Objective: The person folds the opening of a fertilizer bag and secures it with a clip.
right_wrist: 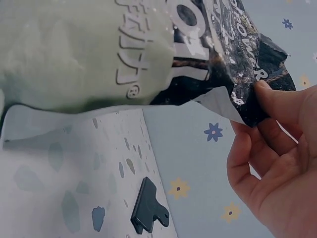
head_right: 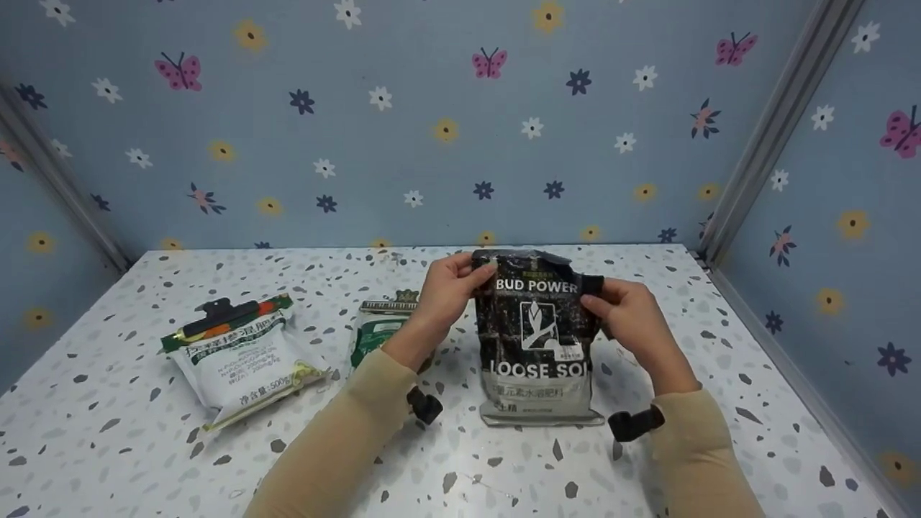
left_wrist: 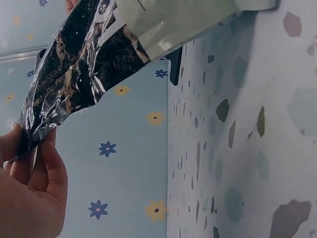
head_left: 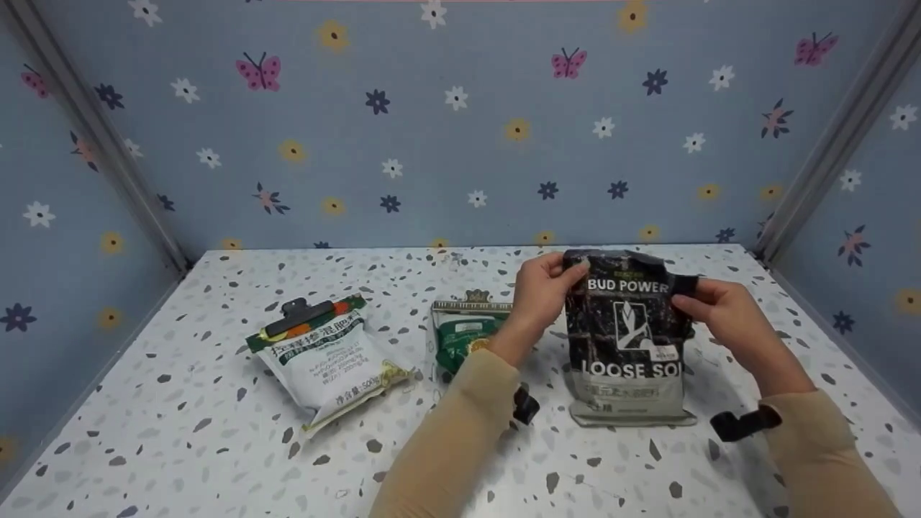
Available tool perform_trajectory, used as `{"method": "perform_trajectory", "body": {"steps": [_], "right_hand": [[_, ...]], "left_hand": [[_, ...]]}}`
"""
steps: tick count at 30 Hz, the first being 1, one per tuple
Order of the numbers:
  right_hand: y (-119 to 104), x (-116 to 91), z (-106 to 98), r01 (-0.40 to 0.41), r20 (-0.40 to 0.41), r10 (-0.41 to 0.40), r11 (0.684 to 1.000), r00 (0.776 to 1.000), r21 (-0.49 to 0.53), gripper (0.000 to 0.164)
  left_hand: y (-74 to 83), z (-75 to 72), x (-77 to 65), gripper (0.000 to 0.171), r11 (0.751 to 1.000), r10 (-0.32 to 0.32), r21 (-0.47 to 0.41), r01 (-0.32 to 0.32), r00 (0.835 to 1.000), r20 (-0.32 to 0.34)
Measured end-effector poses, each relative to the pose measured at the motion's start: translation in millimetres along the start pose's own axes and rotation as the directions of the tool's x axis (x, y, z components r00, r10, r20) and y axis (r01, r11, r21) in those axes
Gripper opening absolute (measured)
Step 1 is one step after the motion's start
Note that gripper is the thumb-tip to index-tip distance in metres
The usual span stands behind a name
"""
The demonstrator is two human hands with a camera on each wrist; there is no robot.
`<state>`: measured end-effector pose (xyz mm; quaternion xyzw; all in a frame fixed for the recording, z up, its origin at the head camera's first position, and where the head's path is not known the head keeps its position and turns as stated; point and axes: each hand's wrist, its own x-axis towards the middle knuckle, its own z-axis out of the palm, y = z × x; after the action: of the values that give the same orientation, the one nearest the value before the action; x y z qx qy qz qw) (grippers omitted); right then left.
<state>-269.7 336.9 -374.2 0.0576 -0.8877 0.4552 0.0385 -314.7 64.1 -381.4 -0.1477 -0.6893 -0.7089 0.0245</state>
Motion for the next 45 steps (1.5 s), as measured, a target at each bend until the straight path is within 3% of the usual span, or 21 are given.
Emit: {"method": "perform_trajectory", "body": {"steps": [14, 22, 31, 40, 45], "right_hand": [[-5.3, -0.1, -1.1, 0.045, -0.033, -0.044, 0.999, 0.998, 0.024, 0.038], [-9.6, -1.2, -2.1, 0.073, -0.089, -0.072, 0.997, 0.993, 0.006, 0.034], [-17.7, -5.8, -7.1, 0.072, -0.1, -0.073, 0.997, 0.992, -0.016, 0.035], [-18.7, -6.1, -9.5, 0.137, -0.11, -0.132, 0.99, 0.985, 0.038, 0.03], [-17.7, -5.1, -8.8, 0.142, -0.08, -0.138, 0.989, 0.987, 0.048, 0.028]], "left_hand": [[12.4, -4.9, -1.5, 0.017, 0.994, 0.093, 0.062, -0.093, 0.996, 0.015], [18.6, -7.3, -3.1, 0.04, 0.994, 0.093, 0.059, -0.095, 0.995, 0.034], [22.3, -8.8, -3.1, 0.018, 0.978, 0.209, -0.008, -0.209, 0.976, 0.066], [25.7, -13.7, -2.3, 0.017, 0.97, 0.244, -0.036, -0.241, 0.962, 0.125], [21.5, -17.2, -1.5, 0.016, 0.977, 0.212, -0.062, -0.204, 0.965, 0.152]]}}
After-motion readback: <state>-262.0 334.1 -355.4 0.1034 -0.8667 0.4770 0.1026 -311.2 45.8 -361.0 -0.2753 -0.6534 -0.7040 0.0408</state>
